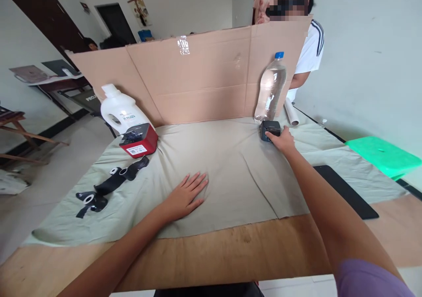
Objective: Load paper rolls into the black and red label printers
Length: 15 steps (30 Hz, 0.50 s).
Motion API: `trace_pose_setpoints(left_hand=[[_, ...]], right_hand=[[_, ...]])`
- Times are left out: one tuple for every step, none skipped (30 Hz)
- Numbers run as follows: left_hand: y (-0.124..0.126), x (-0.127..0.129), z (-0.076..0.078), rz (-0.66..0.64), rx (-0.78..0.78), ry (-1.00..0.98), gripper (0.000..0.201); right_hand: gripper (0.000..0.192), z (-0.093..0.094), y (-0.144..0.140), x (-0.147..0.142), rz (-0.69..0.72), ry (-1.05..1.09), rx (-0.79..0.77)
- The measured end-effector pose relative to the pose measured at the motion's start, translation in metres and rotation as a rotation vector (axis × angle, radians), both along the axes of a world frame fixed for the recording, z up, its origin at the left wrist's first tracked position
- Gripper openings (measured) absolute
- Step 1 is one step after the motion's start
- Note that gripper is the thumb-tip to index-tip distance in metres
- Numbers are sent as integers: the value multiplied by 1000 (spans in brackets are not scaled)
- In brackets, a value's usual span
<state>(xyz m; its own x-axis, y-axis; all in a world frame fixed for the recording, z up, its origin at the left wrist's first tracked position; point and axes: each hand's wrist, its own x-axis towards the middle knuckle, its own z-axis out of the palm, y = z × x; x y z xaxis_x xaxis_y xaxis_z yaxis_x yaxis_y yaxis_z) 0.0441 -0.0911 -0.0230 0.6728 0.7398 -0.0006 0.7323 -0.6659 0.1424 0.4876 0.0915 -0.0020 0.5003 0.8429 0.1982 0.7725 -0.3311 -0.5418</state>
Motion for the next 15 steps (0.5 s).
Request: trace_pose_setpoints(left_hand=[[-2,-1,0,-2,2,-1,64],[-4,-2,0,-1,5,-3,64],[-5,-2,1,1,7,-6,64],[-5,-1,1,3,9,-8,64],[-5,-1,1,5,11,-9,64],[-5,0,1,7,13,-8,64],[-4,0,1,8,15,-8,64],[-4,0,0,11,16,-9,64],[-4,1,0,12,16,-13,63],[-4,0,-1,12,16,-20,63],[-5,0,-1,12,15,-31,63],[-5,0,-1,10,13,-43,62],[-6,0,-2,7,11,-56,62],[-7,-1,-2,3,7,-68,62],[-9,-1,-2,-5,1,-79,62]], right_hand=[[100,3,6,-6,-11,35,-34],[104,8,11,-12,-22,58,-67],[107,12,14,-17,-33,66,-96],[110,17,16,-22,-44,59,-114],[112,22,17,-27,-57,52,-131],[114,26,16,-31,-69,47,-144],[114,30,13,-36,-78,43,-154],[114,33,9,-42,-77,40,-158],[112,36,2,-50,-67,37,-157],[111,38,-6,-59,-45,33,-151],[109,40,-16,-71,-14,29,-143],[109,41,-27,-86,25,26,-133],[109,42,-38,-103,70,22,-124],[109,42,-50,-122,117,20,-114],[109,42,-62,-142,166,22,-100]])
